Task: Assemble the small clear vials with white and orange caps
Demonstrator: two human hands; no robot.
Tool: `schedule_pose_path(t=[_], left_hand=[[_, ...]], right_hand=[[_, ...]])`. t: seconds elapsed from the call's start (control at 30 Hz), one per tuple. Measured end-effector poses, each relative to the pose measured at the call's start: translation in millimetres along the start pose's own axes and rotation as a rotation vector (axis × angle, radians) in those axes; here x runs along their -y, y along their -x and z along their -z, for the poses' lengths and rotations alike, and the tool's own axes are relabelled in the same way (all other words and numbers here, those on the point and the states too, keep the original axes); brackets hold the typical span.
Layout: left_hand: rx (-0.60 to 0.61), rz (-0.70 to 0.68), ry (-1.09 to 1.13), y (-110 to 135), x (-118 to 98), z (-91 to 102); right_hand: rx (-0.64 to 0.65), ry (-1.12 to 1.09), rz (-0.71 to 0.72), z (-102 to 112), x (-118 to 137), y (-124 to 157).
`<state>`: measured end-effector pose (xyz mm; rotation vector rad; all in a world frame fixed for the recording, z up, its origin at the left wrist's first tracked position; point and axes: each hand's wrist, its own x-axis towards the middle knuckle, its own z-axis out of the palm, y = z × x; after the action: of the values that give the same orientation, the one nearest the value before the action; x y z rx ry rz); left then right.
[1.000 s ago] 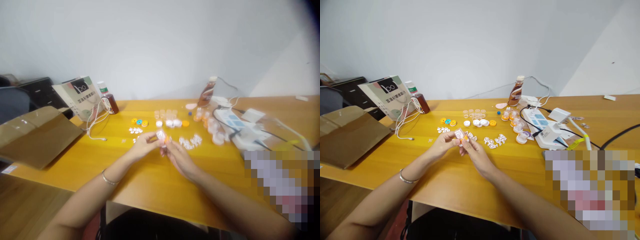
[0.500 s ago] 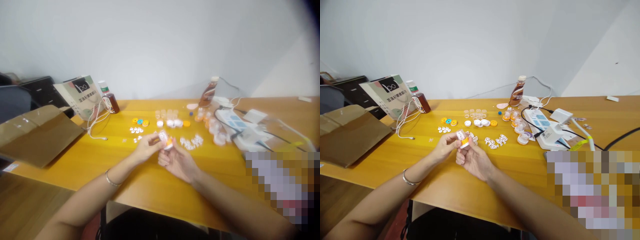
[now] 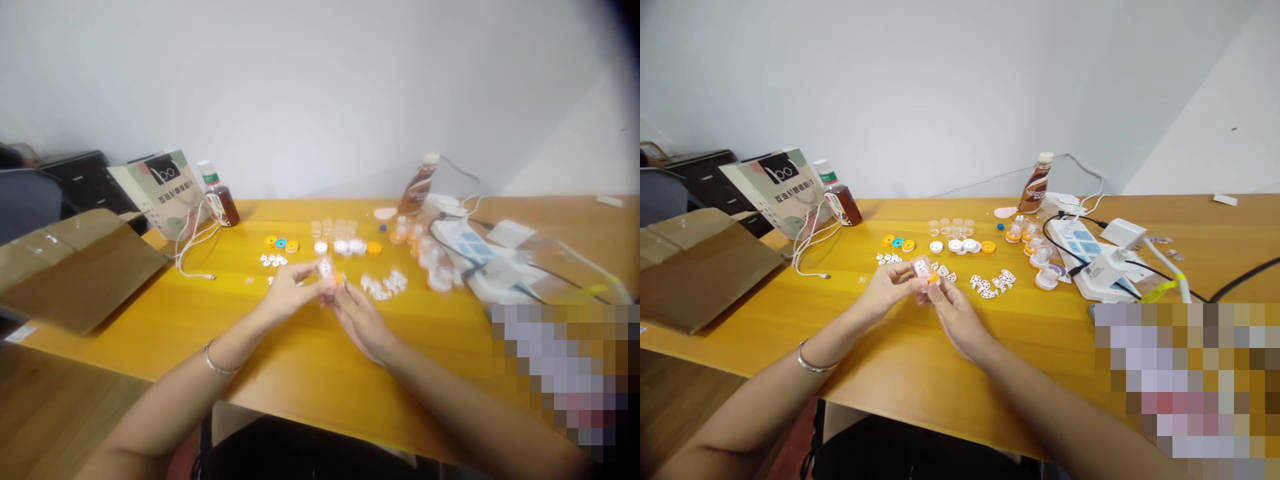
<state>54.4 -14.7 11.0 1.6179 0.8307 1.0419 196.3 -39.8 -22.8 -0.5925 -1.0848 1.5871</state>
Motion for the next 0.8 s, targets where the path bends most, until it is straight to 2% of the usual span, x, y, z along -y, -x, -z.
schedule_pose_path(t=[0.13,0.23,0.33,0.5,0.6,0.7,0.8], left_hand=[[-0.050,-0.042,-0.128,-2.1,3.9,1.1],[-0.156,-0.162,-0.411,-3.2,11.0,3.0],[-0.178,-0.261,-0.647,-3.2,18.6,4.8],[-0.061,-0.291,-0.782,-1.9,26.9,2.5],[-0.017,-0.296,-0.802,-0.7,29.1,-1.6],[-0.048,-0.284,-0.835,1.3,28.2,-4.5],[-0.047,-0.289,-0.874,3.7,25.2,-6.0]], right_hand=[[0.023,0.143,0.030,10.8,0.5,-6.5],[0.060,0.170,-0.033,17.6,5.7,-11.7],[-0.003,0.217,-0.030,19.4,9.9,-13.6],[-0.066,0.732,0.146,19.8,11.8,-11.8],[-0.135,0.924,0.264,27.1,15.4,-16.0],[-0.172,1.078,0.356,45.9,24.0,-26.8],[-0.309,1.382,0.381,73.9,38.9,-39.2]])
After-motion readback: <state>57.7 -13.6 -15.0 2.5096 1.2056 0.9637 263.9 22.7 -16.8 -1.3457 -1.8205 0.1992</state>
